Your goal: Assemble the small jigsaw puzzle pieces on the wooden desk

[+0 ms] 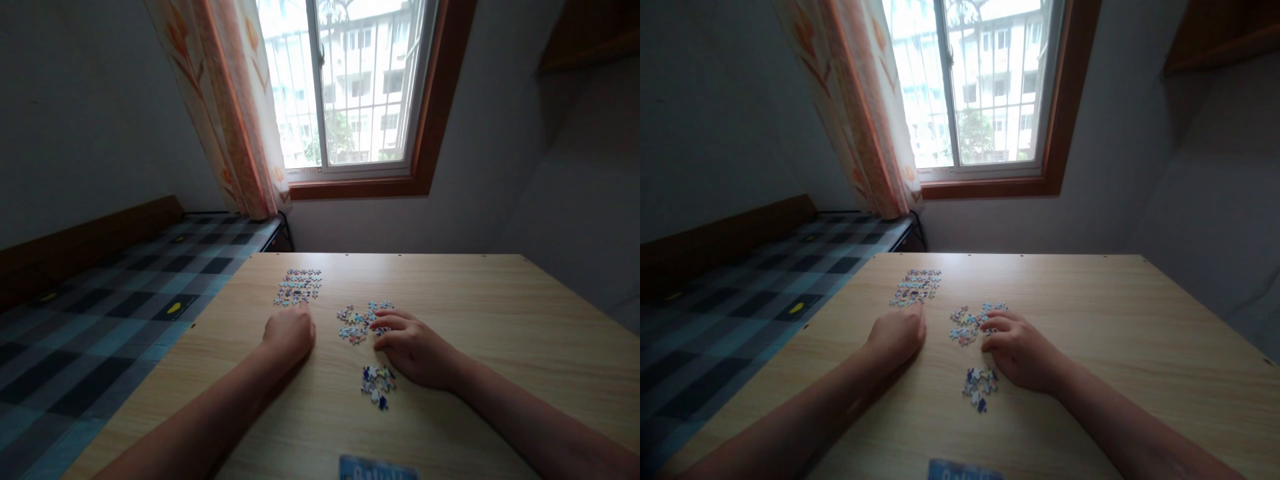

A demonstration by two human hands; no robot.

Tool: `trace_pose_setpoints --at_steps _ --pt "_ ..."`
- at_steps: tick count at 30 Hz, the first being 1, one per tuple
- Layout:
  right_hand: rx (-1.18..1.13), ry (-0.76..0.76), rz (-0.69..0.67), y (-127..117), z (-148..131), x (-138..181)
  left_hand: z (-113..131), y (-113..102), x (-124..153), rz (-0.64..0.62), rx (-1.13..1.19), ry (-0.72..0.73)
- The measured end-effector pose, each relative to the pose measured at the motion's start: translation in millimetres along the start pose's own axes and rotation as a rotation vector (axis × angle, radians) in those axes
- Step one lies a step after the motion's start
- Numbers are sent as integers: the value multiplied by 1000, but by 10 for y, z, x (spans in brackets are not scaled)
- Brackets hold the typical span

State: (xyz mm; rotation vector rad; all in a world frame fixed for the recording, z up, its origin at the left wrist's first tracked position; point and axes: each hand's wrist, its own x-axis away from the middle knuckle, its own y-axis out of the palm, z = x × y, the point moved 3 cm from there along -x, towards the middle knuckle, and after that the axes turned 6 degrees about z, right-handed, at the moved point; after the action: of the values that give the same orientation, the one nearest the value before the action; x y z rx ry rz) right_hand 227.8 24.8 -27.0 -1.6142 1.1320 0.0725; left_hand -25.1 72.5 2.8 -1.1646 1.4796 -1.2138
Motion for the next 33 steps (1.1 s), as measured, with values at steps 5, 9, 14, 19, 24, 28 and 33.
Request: trace_pose_setpoints --at_steps 5,9,14,19,24,28,33 --pt "-6 2 2 -5 -7 -7 4 -16 1 -12 3 -3" --pt "-8 -2 5 -7 -12 -13 6 -22 1 -16 1 -12" --pt "-5 -1 4 -5 -9 -13 9 -25 5 -14 9 -8" --pt "-5 -6 10 -8 -5 -9 33 -35 38 7 -21 -10" --pt "-18 4 6 -15 -14 -16 119 -59 96 28 51 90" --pt "-37 -2 9 -29 -40 -38 182 -97 129 4 100 169" --pt "-52 -22 4 -42 -63 -61 204 -113 135 8 106 210"
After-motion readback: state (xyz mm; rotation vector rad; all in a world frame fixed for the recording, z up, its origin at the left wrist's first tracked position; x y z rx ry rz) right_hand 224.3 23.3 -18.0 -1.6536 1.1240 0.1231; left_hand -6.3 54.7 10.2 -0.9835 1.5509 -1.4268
